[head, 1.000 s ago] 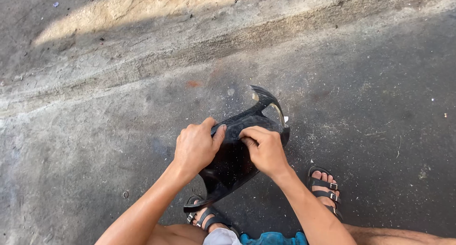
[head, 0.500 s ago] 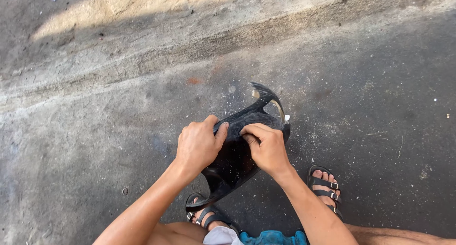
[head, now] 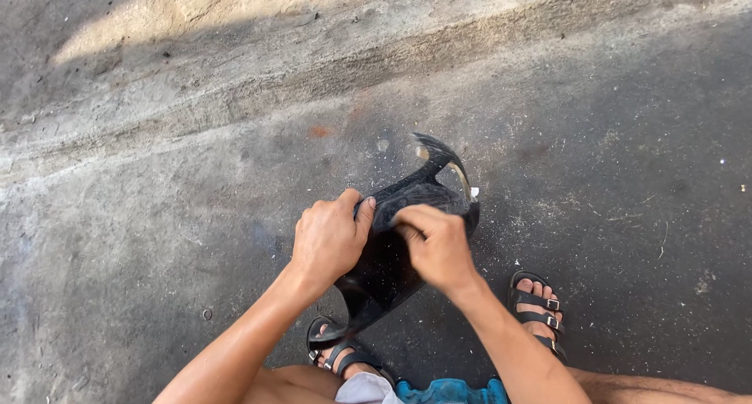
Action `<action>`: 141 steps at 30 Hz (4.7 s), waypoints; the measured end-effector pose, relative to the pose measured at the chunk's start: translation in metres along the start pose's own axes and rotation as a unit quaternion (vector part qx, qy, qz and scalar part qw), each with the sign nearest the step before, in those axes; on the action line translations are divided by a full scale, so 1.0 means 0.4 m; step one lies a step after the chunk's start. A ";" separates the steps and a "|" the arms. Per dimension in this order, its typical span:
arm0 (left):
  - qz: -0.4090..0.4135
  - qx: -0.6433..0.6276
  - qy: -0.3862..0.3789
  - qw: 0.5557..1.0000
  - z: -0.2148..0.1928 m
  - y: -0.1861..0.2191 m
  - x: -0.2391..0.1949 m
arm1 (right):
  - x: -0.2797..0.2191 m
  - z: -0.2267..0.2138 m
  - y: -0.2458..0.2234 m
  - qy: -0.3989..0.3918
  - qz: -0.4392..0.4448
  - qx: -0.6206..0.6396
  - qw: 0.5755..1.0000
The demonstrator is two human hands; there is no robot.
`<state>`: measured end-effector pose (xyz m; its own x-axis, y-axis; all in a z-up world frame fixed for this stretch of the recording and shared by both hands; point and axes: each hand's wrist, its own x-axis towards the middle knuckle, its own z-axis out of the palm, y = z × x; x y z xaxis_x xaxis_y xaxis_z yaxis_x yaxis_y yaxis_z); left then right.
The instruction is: The person scrubs a black motorcycle part on the ground using a small abrasive tool. They repeatedly rub the surface of the object to remove dirt or residue, holding the part steady with one hand while working with the other.
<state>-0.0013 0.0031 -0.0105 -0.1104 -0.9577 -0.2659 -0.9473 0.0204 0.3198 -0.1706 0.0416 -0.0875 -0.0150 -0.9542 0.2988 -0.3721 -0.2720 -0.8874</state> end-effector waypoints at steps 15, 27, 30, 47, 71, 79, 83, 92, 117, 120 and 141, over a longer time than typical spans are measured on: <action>0.059 0.014 0.032 0.998 -0.032 -0.058 0.013 | 0.017 -0.013 -0.003 0.043 0.039 0.191 0.980; 0.270 0.236 0.332 0.872 0.051 -0.043 0.029 | 0.073 0.055 0.103 0.287 0.014 0.158 0.945; 0.228 0.250 0.231 0.912 0.080 -0.040 0.016 | 0.069 0.074 0.107 0.305 0.027 0.118 0.945; 0.240 0.218 0.252 0.912 0.107 -0.013 0.037 | 0.068 0.073 0.121 0.330 0.023 0.054 0.942; 0.138 -0.009 0.279 0.950 0.054 -0.107 0.257 | 0.120 -0.010 0.009 0.064 -0.173 -0.107 0.977; 0.175 -0.054 0.224 0.957 0.012 -0.048 0.269 | 0.174 -0.030 -0.020 0.001 -0.221 -0.234 0.947; 0.188 -0.036 0.244 0.951 0.019 -0.066 0.304 | 0.169 -0.011 -0.007 -0.008 -0.255 -0.246 0.935; 0.193 -0.047 0.266 0.943 0.035 -0.055 0.320 | 0.169 -0.008 -0.029 -0.044 -0.194 -0.232 0.952; 0.203 -0.032 0.208 0.956 0.029 -0.039 0.311 | 0.147 -0.059 0.039 -0.126 -0.283 -0.309 0.899; 0.244 -0.002 0.319 0.916 0.034 -0.034 0.317 | 0.173 -0.058 -0.037 -0.115 -0.268 -0.277 0.915; 0.226 -0.037 0.354 0.907 0.027 -0.046 0.300 | 0.165 -0.024 -0.033 -0.093 -0.280 -0.269 0.917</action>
<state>-0.0003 -0.1090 -0.0584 -0.2353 -0.8012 0.5501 -0.8279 0.4618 0.3184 -0.1757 -0.0164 -0.0528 0.4586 -0.7014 0.5456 -0.6774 -0.6733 -0.2963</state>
